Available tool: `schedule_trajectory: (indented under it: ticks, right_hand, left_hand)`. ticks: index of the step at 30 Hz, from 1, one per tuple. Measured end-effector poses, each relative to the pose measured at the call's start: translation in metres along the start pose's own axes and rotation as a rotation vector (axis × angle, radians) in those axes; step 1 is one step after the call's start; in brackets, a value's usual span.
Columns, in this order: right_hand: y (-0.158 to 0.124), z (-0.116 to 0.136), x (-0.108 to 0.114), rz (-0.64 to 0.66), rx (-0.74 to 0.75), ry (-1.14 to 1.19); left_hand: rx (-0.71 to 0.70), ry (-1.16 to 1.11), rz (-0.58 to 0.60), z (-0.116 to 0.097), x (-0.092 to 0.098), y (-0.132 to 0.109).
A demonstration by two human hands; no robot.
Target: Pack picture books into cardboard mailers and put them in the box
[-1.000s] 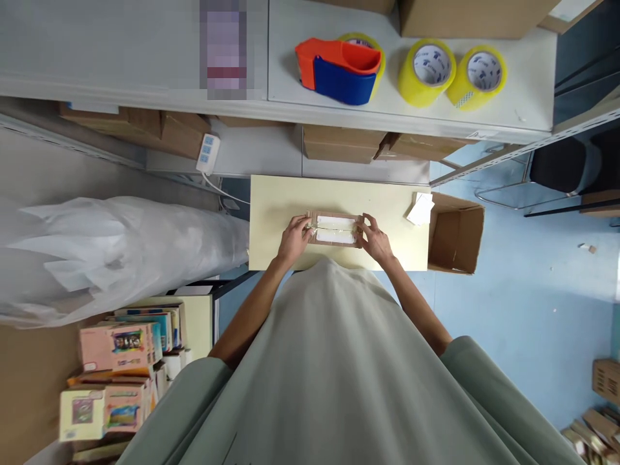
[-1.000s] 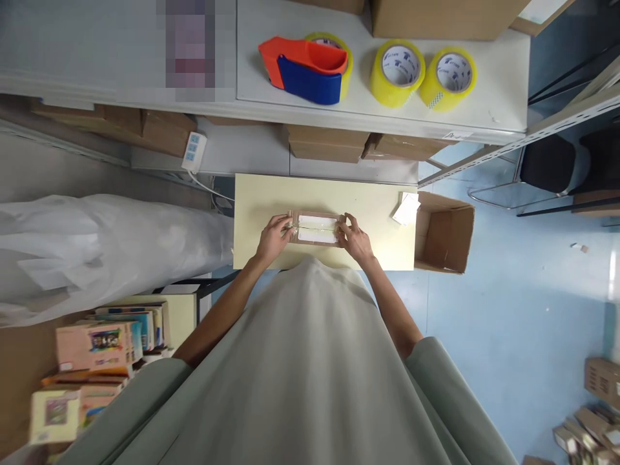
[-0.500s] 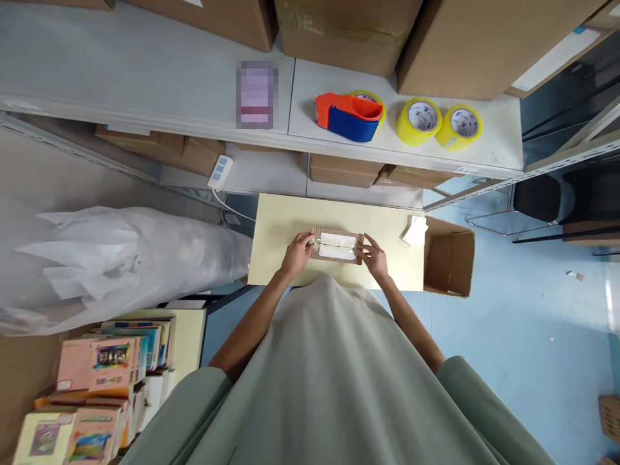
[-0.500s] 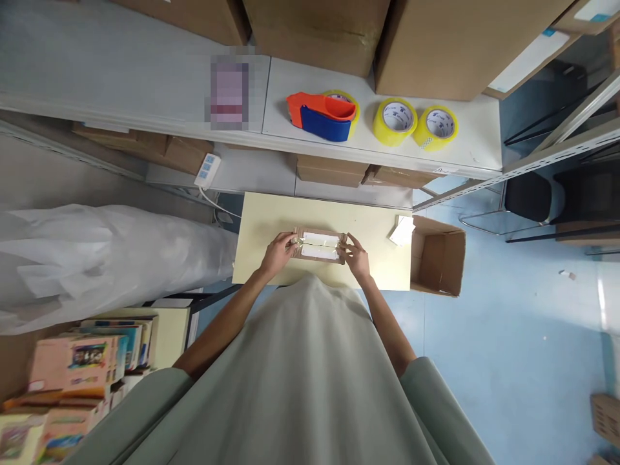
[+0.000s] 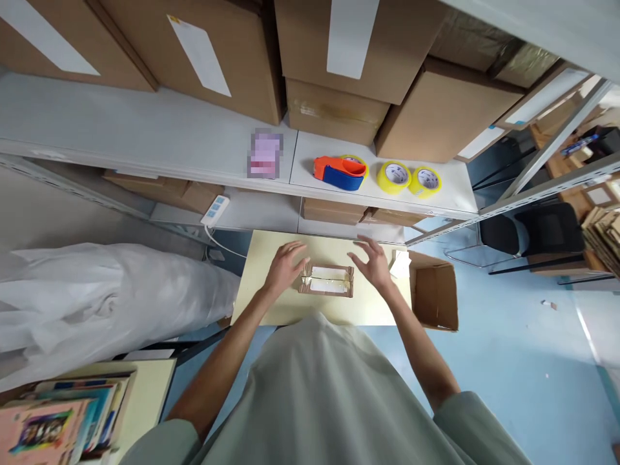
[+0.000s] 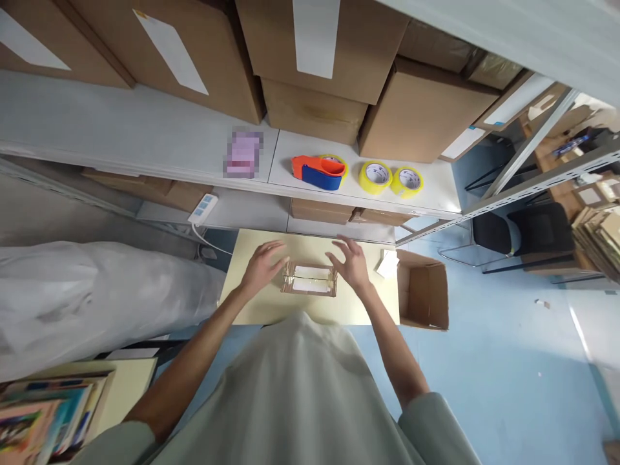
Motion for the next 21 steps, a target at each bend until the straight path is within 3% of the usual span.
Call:
schedule_trajectory:
  ticks: [3, 5, 10, 14, 17, 21]
  right_hand:
    - [0.072, 0.025, 0.036, -0.09, 0.106, -0.102]
    - [0.118, 0.037, 0.047, -0.108, 0.143, -0.178]
    - [0.199, 0.041, 0.029, 0.028, 0.112, -0.354]
    - [0.228, 0.023, 0.008, 0.109, -0.024, -0.417]
    - [0.237, 0.011, -0.001, 0.122, -0.117, -0.459]
    - [0.241, 0.01, -0.006, 0.131, -0.123, -0.504]
  left_hand:
    - [-0.115, -0.064, -0.134, -0.041, 0.037, 0.041]
    - [-0.19, -0.113, -0.223, -0.07, 0.061, 0.061]
    - [-0.293, -0.164, -0.324, -0.122, 0.104, 0.073]
    - [-0.303, -0.187, -0.324, -0.128, 0.118, 0.055]
    - [-0.293, -0.219, -0.321, -0.119, 0.122, 0.042]
    - [-0.282, -0.286, -0.328, -0.107, 0.121, 0.034]
Point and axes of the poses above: each hand's wrist, its own y-axis towards the middle knuckle, its own x-axis out of the back of the hand, z = x × y, the point moved 6 cm from there along y, towards the middle knuckle, and after that the axes turned 6 degrees about x, right-handed, at the moved point
